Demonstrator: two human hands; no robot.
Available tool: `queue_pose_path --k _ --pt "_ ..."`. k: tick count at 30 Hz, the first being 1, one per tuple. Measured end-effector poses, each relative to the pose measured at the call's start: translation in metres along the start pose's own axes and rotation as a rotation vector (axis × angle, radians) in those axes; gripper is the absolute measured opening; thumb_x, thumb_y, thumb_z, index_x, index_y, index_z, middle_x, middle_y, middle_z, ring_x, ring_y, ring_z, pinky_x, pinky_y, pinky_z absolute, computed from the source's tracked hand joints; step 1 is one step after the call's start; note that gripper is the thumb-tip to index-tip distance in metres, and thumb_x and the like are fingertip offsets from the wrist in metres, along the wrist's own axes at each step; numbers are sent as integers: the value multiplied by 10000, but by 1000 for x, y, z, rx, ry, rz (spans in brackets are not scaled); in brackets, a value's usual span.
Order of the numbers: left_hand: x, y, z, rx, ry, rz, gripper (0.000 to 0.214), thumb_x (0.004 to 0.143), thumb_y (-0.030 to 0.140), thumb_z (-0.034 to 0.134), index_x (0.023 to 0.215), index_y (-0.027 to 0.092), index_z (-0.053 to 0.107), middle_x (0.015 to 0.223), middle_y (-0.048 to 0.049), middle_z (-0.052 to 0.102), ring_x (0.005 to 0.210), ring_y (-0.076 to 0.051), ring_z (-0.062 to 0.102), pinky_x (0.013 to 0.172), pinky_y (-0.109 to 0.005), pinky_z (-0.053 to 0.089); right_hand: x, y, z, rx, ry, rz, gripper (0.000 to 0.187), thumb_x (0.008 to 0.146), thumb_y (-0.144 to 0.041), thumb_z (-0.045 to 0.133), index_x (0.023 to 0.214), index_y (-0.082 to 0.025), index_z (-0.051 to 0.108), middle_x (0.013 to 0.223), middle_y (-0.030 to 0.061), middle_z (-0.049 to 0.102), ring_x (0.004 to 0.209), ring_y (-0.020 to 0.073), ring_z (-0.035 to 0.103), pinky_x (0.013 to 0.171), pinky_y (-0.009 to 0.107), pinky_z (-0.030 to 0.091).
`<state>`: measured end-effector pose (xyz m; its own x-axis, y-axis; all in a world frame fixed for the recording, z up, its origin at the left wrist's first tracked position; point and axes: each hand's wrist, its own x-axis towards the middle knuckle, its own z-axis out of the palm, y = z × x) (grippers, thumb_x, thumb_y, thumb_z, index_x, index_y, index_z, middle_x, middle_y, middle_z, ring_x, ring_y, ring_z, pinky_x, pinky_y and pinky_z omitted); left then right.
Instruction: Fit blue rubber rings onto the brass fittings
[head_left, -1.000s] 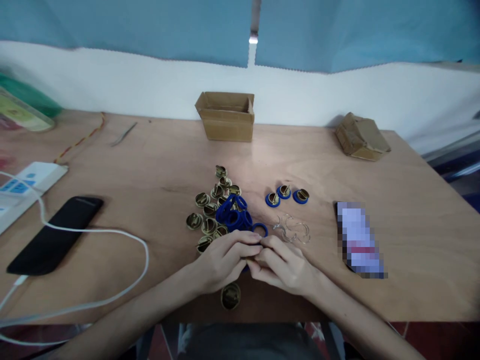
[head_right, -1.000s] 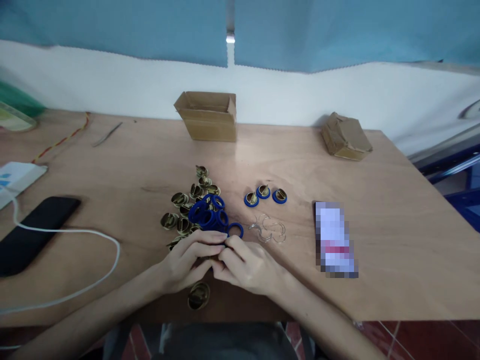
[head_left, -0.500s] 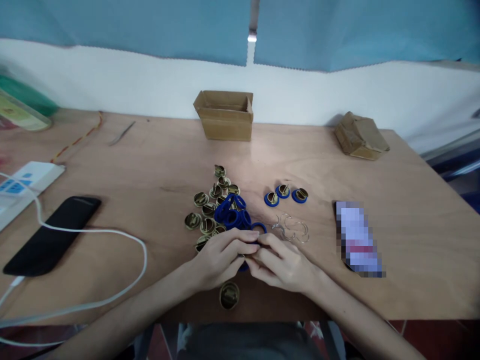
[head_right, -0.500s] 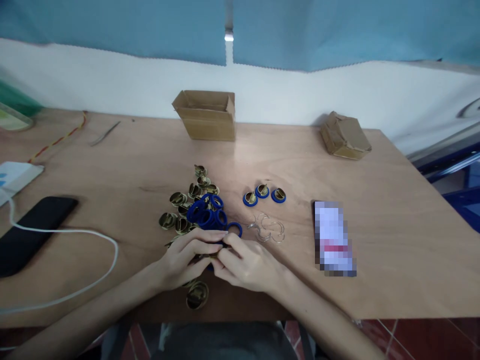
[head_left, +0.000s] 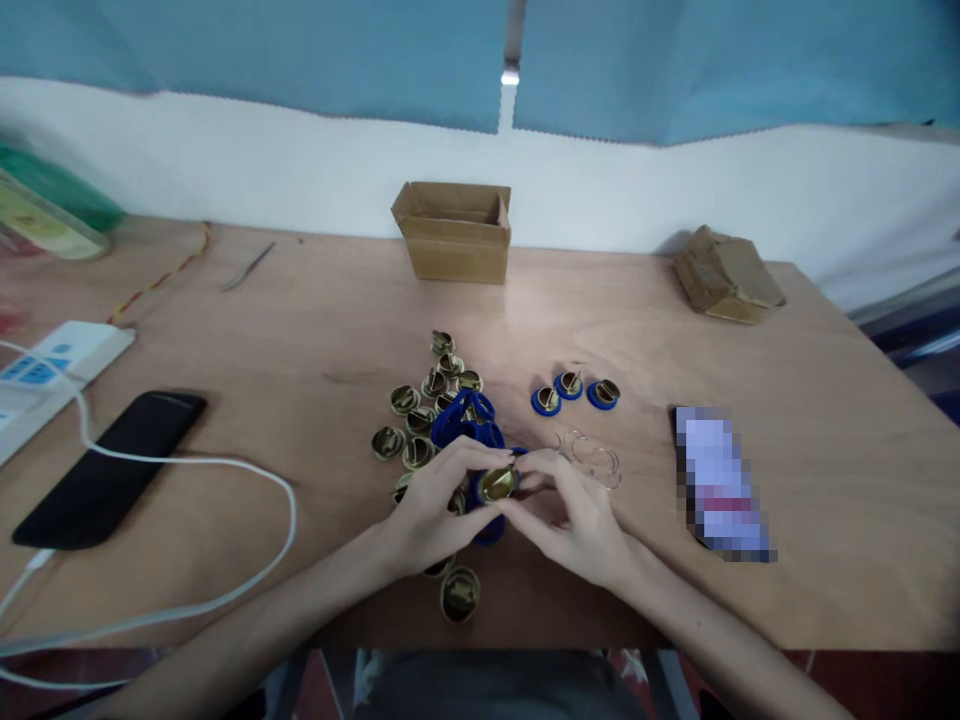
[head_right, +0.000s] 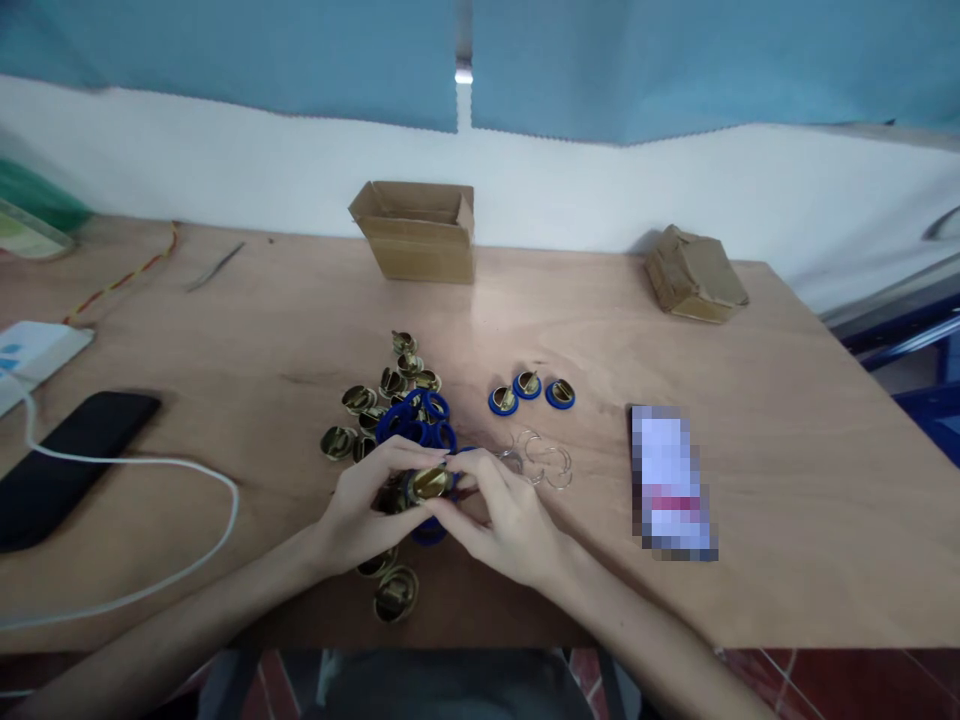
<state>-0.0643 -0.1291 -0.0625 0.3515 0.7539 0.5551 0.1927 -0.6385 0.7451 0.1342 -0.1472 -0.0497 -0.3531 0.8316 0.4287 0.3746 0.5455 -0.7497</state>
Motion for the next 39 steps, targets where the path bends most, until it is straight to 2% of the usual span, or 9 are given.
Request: queue_pose_path --k 6,11,15,20,24,27,32,35,39 --pt "-4 -1 1 53 -5 -11 351 858 96 736 1174 186 613 1086 -102 705 1019 -196 716 873 -333 622 1 -1 5 180 25 150 223 930 -144 588 1132 -213 521 961 29 684 731 127 731 634 237 630" --pt "-5 0 3 68 -28 0 354 869 91 710 1191 197 607 1076 -96 699 1004 -197 714 865 -330 622 2 1 6 135 21 134 266 912 -134 579 1155 -220 511 929 16 675 710 129 706 620 249 620" --pt "-8 0 4 40 -53 -82 383 861 98 704 1208 213 590 1036 -68 711 937 -188 719 831 -313 619 1 0 7 88 14 118 284 896 -124 565 1156 -222 502 896 1 647 681 121 671 618 249 604" --pt "-12 0 6 50 -62 -141 412 863 131 712 1241 224 578 1078 -58 743 968 -199 744 873 -329 621 2 -2 5 61 -29 193 304 871 -129 559 1143 -231 472 778 -49 573 571 99 599 482 190 491" --pt "-7 0 6 19 -45 -147 368 855 184 757 1186 213 598 1116 -78 744 1027 -212 742 899 -351 622 3 1 4 93 -64 234 308 915 -161 543 1198 -224 438 794 -36 589 611 116 623 505 199 504" --pt "0 1 2 10 -25 -108 395 828 212 801 1178 210 619 1134 -95 724 1060 -226 724 905 -378 621 5 2 1 93 -43 239 227 981 -177 489 1202 -216 455 812 -14 613 644 128 638 539 219 525" --pt "2 -1 -3 115 -17 -118 453 857 147 758 1278 247 625 1238 -94 687 1150 -227 683 993 -410 586 6 1 -3 12 47 199 169 1025 -175 446 1175 -215 511 820 -1 619 645 129 626 607 249 543" --pt "0 -2 -1 142 11 -170 493 862 142 744 1318 231 581 1219 -94 702 1107 -220 698 930 -371 606 4 0 -3 -30 67 89 175 1012 -168 474 1175 -217 512 812 -3 607 633 125 610 570 228 526" --pt "-2 1 0 160 25 -121 317 888 91 674 1176 205 603 1163 -87 714 1063 -204 703 891 -337 599 0 -1 0 -164 54 -70 174 986 -187 543 1159 -204 524 760 -18 570 602 124 577 556 236 503"
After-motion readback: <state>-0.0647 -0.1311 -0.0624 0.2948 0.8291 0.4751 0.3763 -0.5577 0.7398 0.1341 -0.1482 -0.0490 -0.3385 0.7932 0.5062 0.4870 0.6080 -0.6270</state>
